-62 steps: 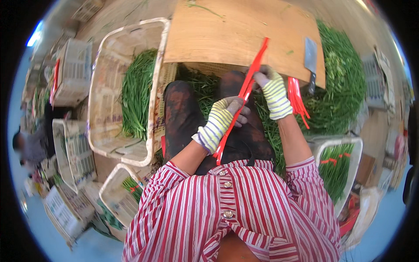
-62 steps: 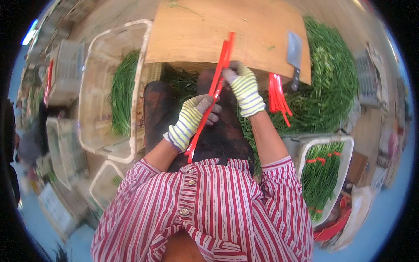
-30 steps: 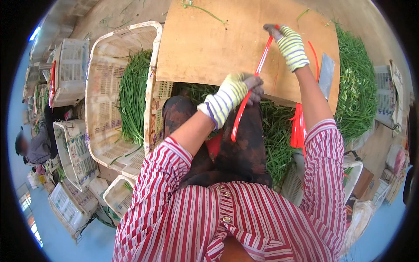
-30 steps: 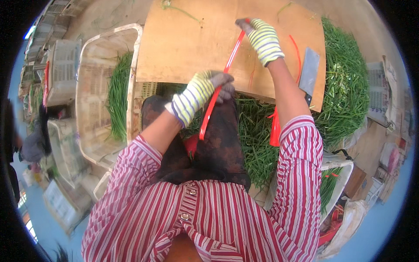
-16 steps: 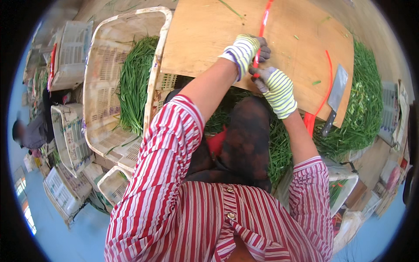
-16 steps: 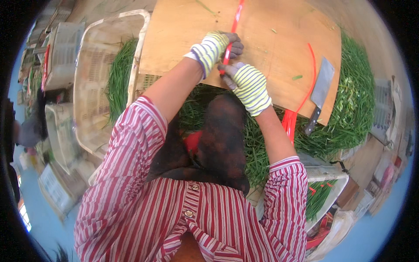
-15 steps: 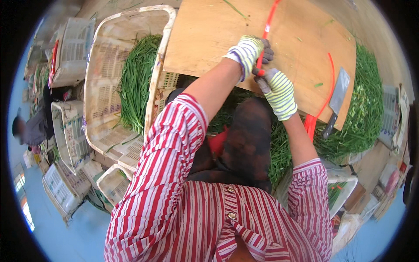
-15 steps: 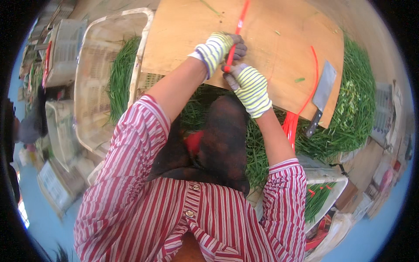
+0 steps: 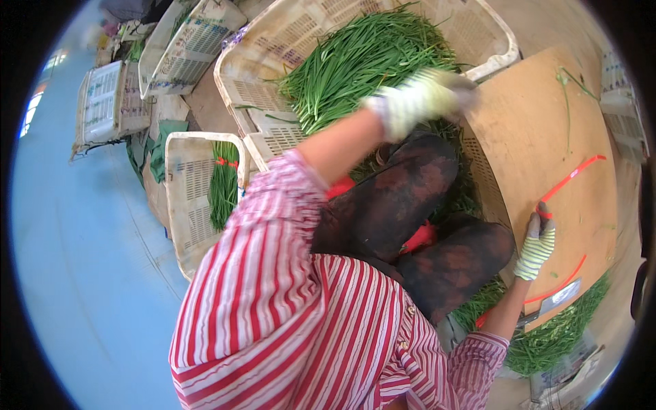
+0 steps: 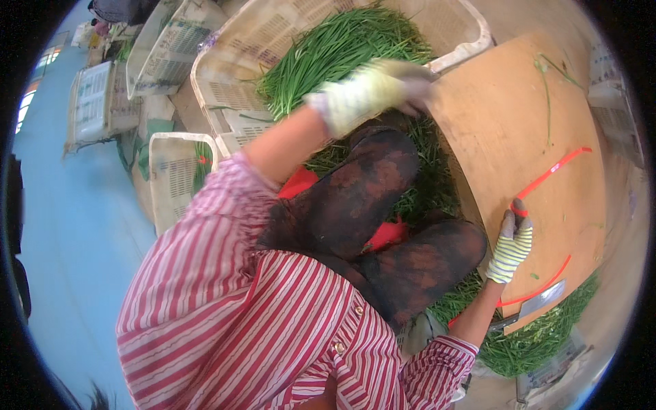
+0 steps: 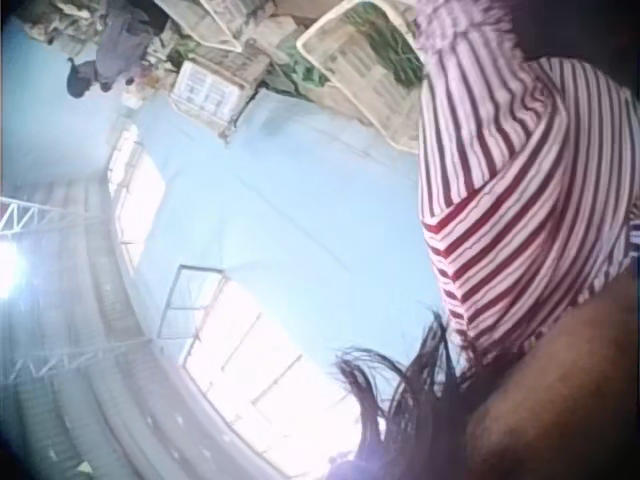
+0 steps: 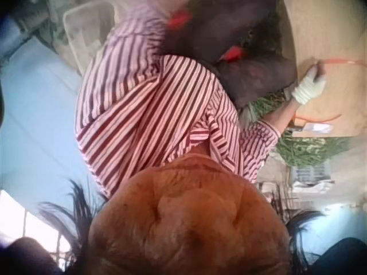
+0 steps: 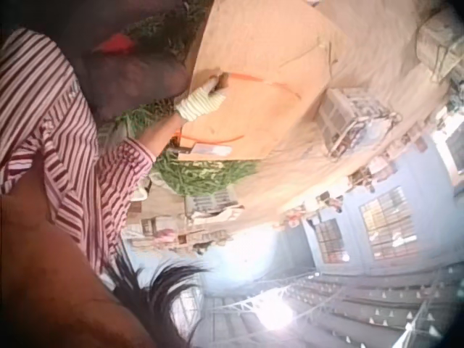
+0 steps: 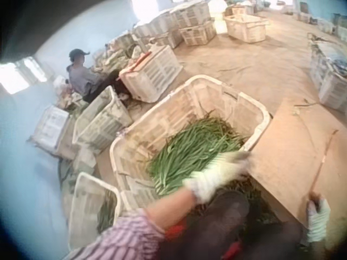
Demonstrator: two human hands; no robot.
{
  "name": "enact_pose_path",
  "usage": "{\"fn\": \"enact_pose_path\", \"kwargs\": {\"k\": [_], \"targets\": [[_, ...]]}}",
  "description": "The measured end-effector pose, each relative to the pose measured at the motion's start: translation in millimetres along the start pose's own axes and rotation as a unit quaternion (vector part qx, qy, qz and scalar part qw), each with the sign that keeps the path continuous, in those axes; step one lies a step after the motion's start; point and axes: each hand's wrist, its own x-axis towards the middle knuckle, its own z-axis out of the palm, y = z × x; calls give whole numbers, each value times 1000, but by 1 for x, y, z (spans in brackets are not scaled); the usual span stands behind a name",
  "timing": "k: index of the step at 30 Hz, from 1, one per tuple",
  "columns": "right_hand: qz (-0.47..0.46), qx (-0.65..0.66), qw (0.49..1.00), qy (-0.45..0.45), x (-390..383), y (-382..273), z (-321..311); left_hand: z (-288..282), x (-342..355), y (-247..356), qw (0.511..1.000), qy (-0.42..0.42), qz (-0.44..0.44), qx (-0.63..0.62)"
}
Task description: The person gathers green onions from a basket, aligns them by hand, ties them into bundles using red plastic ties, and places the finished bundles into a basket. The process is repeated continuously.
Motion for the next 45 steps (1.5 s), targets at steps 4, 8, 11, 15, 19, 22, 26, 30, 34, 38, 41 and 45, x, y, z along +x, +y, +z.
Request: {"fn": "enact_pose_path", "kwargs": {"k": [4,8,11,15,19,22,26,30,34,38,41,45], "targets": [[50,-62,997,0,2,-39,-7,-181,-74,-80,926,323,-116,156],[55,-52,997,-9,10,-101,11,-260,-113,-170,843,312,-315,305],[9,-153,984,-86,7,-167,66,-246,-100,-199,815,275,-371,351],[-117,-223,947,-201,-3,-191,117,-254,-74,-238,781,223,-391,433],[-65,-226,934,-268,-5,-196,137,-300,-87,-283,790,134,-432,414],[-29,-247,929,-274,-2,-189,139,-348,-85,-315,811,69,-443,376],[38,-217,939,-264,3,-197,153,-323,-76,-292,789,98,-435,423],[-43,-223,927,-299,16,-201,173,-326,-70,-294,791,91,-451,403],[-2,-134,933,-334,38,-227,220,-307,-67,-287,786,107,-464,395],[171,51,865,-468,53,-254,312,-320,-81,-259,824,76,-405,389],[315,39,724,-613,38,-220,408,-319,-63,-249,837,51,-398,373],[459,180,711,-502,-21,-175,501,-268,-71,-201,854,73,-342,386]]}}
